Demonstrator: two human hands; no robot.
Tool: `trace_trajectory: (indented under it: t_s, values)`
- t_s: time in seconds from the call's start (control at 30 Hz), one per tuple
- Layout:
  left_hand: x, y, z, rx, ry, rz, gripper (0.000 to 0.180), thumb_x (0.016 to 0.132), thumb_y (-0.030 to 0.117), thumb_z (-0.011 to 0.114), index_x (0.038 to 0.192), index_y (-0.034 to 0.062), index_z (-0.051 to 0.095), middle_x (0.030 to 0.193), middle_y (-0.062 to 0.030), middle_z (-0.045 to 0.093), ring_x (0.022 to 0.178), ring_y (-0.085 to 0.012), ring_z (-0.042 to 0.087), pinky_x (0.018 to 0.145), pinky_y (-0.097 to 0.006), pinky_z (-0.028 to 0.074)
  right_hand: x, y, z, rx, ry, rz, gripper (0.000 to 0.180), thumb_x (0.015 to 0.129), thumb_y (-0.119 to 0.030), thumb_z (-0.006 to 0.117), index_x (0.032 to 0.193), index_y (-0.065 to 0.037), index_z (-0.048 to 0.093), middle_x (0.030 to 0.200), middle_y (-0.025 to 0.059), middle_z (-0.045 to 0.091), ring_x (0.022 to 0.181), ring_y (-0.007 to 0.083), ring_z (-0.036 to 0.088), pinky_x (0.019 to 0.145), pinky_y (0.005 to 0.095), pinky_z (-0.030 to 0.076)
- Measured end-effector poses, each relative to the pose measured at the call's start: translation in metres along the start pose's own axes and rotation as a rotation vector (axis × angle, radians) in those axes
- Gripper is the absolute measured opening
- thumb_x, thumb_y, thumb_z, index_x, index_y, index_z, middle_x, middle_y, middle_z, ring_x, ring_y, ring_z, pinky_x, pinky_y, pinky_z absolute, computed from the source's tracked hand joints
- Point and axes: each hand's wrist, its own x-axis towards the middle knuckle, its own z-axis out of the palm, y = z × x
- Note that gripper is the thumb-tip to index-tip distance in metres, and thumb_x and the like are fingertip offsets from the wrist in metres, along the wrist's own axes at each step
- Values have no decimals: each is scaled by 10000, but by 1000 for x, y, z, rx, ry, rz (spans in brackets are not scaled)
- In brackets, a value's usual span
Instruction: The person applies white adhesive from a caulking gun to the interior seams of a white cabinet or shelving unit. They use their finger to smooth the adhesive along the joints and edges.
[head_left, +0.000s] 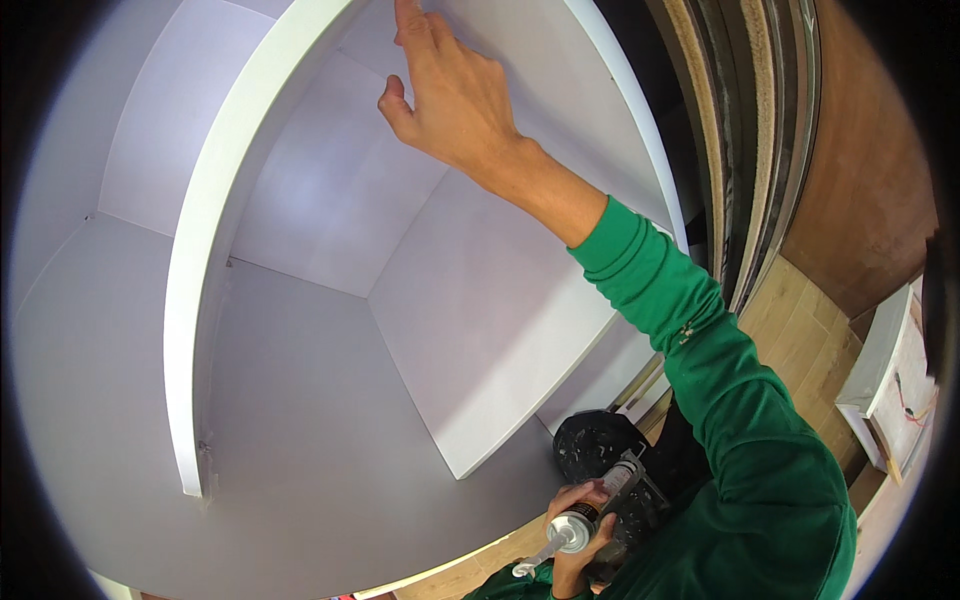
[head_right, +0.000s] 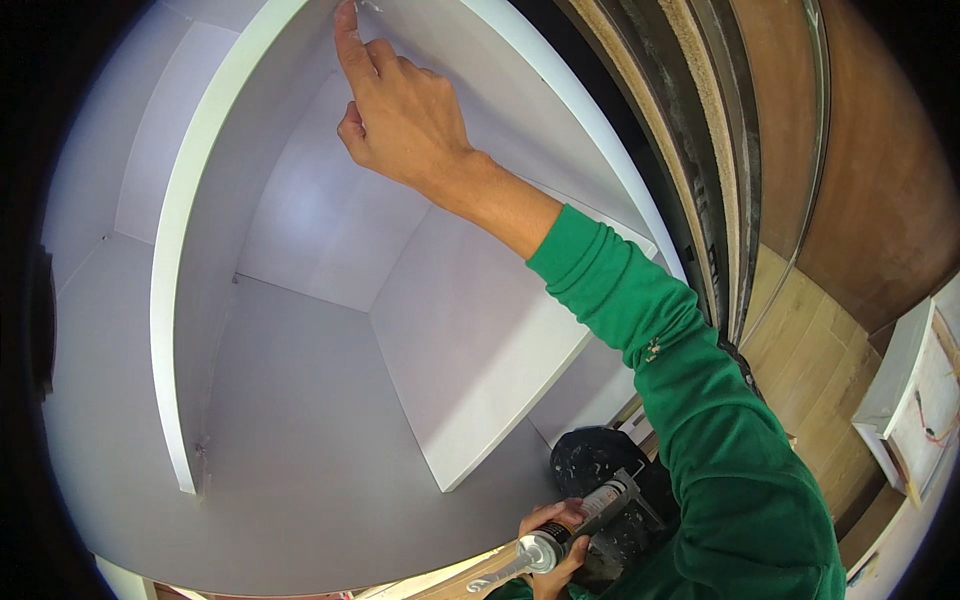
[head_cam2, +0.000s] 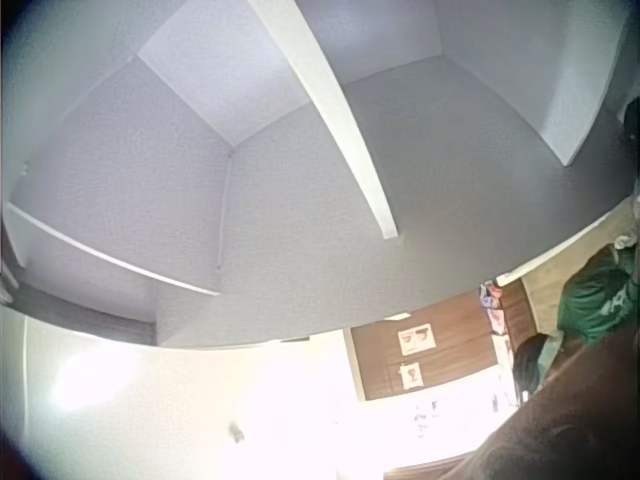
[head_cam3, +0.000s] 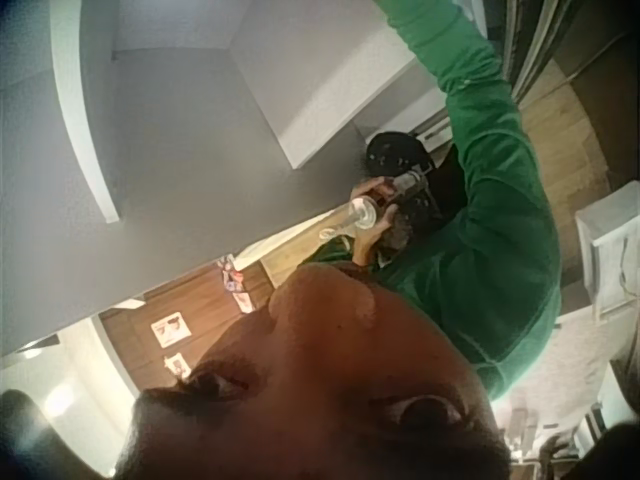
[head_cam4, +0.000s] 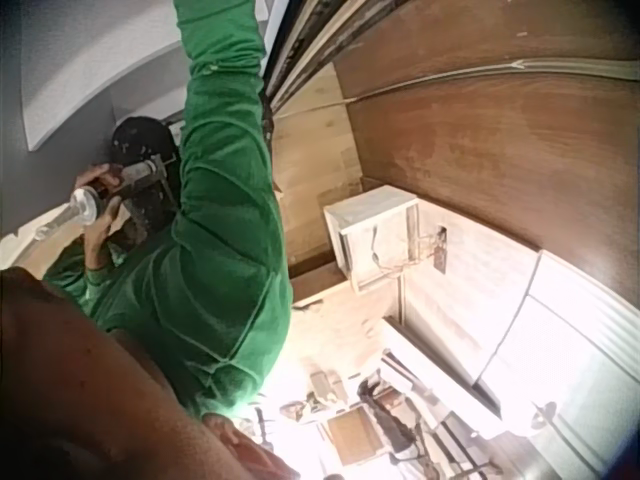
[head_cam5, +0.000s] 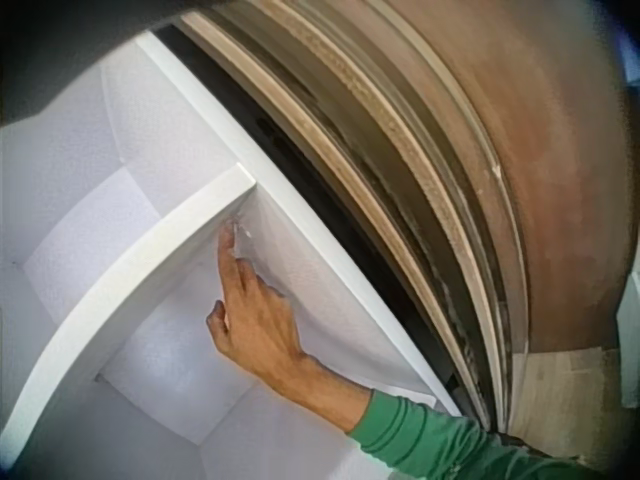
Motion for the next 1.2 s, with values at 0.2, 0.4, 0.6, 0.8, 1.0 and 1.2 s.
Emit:
trace_trajectory:
  t_s: [0.2,0.4,0.6,0.8,1.0,1.2]
  values:
    - [-2,7,1,50,4,4,597,747,-25,833,1290,14,589,1015,-113,726,1015,-286,687,1024,-486,523,5,4,7,-66,151,-75,977,796,-67,638,1599,114,113,1141,327,616,848,401,676,692,453,602]
    - [0,0,-2,-1,1,3,604,739,-34,834,1289,13,589,1004,-114,727,1013,-290,686,1019,-500,527,11,8,16,27,66,18,984,786,-56,645,1596,116,113,1179,335,599,886,419,669,752,467,594]
    - [5,-6,-6,-4,7,-16,598,744,-35,833,1288,11,588,1005,-126,725,1010,-290,686,1022,-506,531,13,17,50,38,-4,43,1001,783,-71,671,1595,103,111,1165,280,545,894,378,612,741,457,513]
    - [14,-7,-7,-26,6,-79,587,766,-18,840,1292,12,582,1031,-133,718,1024,-290,691,1024,-495,543,14,40,105,11,-105,62,1019,781,-87,697,1593,89,109,1150,226,492,903,337,554,729,447,431]
    - [12,-10,-3,-83,81,-135,581,783,-24,833,1300,7,569,1042,-142,706,1026,-286,696,1028,-491,543,22,66,181,-161,-103,2,990,806,-127,725,1590,78,157,970,184,613,655,268,671,508,362,545]
    - [18,-17,-4,-95,89,-149,581,784,-27,831,1300,6,567,1044,-144,704,1027,-284,695,1029,-491,542,27,79,231,-187,-231,71,1048,809,-176,735,1608,59,100,1076,211,649,795,323,713,654,411,597]
